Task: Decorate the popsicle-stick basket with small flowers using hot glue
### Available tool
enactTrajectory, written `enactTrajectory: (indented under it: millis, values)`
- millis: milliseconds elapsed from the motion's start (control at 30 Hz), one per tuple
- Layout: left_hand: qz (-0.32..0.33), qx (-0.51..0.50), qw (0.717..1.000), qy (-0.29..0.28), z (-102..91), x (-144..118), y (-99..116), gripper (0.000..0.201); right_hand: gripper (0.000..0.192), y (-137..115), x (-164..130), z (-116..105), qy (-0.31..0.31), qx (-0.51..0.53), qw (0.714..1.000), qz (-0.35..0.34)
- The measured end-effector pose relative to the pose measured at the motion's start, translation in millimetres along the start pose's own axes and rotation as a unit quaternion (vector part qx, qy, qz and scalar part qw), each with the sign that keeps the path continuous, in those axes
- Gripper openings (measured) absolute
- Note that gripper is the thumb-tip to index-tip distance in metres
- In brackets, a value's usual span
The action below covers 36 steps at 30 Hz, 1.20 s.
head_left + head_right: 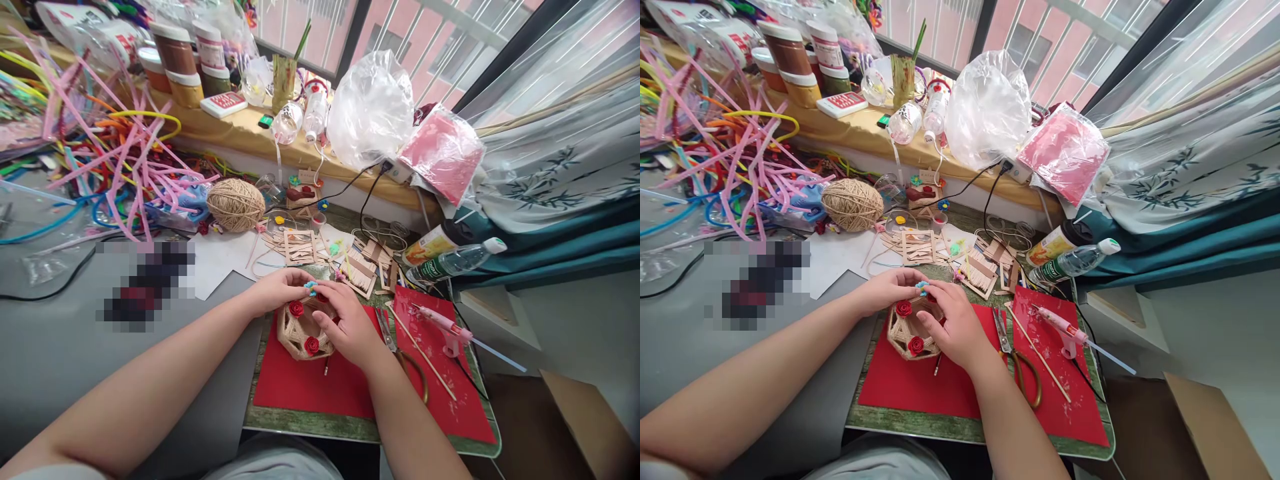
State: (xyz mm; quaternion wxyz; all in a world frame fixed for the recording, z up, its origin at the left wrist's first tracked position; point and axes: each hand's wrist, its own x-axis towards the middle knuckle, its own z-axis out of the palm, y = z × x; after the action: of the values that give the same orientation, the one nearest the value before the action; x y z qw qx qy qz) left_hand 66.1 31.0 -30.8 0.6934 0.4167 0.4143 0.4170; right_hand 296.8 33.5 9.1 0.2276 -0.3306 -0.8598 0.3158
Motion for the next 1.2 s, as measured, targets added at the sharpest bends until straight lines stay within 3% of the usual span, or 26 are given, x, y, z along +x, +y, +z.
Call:
enactTrajectory:
  millis: [400, 600, 800, 967, 1200]
  values:
    - [0.012, -0.007, 1.000, 0.003, 1.4, 0, 0, 0.039, 0.044, -2, 3, 1, 0.026, -0.030, 0.998, -0.047]
    - [-0.005, 0.027, 1.000, -0.014, -1.5, -2, 1, 0.039, 0.048, 4, -1, 1, 0.017, 0.009, 0.999, -0.028]
    - [-0.004, 0.070, 0.998, 0.004, -3.5, -3, -2, 0.035, 0.050, 14, -7, 9, 0.077, 0.077, 0.993, 0.036]
    - [-0.011, 0.051, 0.998, 0.034, 1.0, -4, 1, 0.036, 0.046, 18, -8, 16, 0.097, 0.102, 0.989, 0.039]
    - [-0.022, 0.054, 0.998, 0.033, 0.3, -4, 2, 0.040, 0.043, 16, -7, 13, 0.092, 0.110, 0.989, 0.025]
